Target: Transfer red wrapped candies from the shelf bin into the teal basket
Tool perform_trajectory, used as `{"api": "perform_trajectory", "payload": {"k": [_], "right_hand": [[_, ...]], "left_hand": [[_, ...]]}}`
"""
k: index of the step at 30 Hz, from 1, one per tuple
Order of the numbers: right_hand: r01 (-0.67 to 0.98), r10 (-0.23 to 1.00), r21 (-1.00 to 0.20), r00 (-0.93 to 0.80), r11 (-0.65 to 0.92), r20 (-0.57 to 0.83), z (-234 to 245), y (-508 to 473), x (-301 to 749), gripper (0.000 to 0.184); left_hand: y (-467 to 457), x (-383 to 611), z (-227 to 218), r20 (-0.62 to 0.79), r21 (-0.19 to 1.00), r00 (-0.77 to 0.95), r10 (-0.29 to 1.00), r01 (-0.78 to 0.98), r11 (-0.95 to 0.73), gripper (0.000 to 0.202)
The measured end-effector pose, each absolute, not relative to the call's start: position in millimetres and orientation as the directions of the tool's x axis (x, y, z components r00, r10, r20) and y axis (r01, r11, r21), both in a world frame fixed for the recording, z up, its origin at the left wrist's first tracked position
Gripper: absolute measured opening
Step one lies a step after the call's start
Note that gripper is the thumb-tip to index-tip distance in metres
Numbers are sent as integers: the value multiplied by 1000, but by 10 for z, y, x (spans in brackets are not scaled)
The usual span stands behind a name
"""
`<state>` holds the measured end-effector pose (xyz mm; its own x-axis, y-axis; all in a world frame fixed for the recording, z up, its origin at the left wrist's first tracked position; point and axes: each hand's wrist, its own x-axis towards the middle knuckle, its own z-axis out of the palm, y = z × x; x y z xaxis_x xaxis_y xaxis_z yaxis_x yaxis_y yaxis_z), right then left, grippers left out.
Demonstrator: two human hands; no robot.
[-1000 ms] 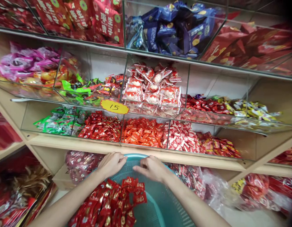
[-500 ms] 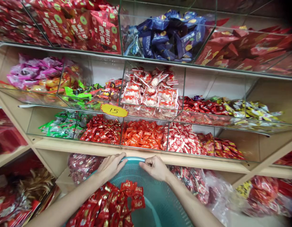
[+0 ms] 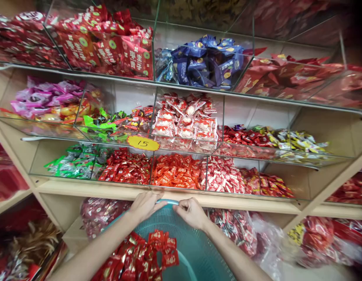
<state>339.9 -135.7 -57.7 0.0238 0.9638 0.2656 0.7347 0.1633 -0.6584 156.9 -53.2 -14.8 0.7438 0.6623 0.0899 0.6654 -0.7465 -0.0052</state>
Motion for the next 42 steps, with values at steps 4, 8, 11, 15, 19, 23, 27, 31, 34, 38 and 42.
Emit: {"api": "perform_trajectory", "payload": {"k": [4, 8, 11, 15, 19, 23, 27, 31, 34, 38, 42], "right_hand": [[760, 959, -621, -12, 193, 283, -380, -1364, 3359, 48], [888, 912, -412, -19, 203, 409, 110, -1243, 3445, 44], [981, 898, -168, -14, 98, 441, 415, -1047, 3574, 20], [991, 938, 129, -82, 40, 338, 528, -814, 3673, 28], [982, 953, 187, -64, 8, 295, 471, -724, 3706, 35], [983, 954, 184, -65, 11, 292, 425, -710, 3743, 35], [984, 954, 177, -65, 13, 292, 401, -681, 3760, 33], [986, 956, 167, -56, 7, 289, 364, -646, 3770, 26], [991, 949, 136, -48, 5, 313, 355, -645, 3793, 21], [999, 902, 12, -43, 42, 430, 451, -753, 3762, 19], [945, 823, -244, -42, 217, 567, 536, -1102, 3534, 20]], "left_hand": [[-497, 1601, -212, 102, -40, 733, 673, 679, -733, 56], [-492, 1597, -224, 98, -55, 748, 657, 663, -747, 56], [-503, 1597, -235, 98, -67, 741, 665, 671, -738, 57], [-510, 1612, -266, 102, -79, 728, 678, 685, -724, 60], [-516, 1615, -261, 109, -94, 728, 676, 685, -723, 60], [-531, 1621, -243, 92, -99, 734, 673, 680, -727, 62], [-539, 1637, -250, 96, -104, 734, 672, 679, -727, 64], [-542, 1639, -250, 89, -102, 730, 677, 683, -723, 65], [-546, 1634, -252, 90, -94, 726, 682, 687, -720, 65], [-549, 1630, -272, 97, -83, 718, 689, 696, -713, 66], [-555, 1633, -275, 91, -82, 714, 694, 700, -709, 66]]}}
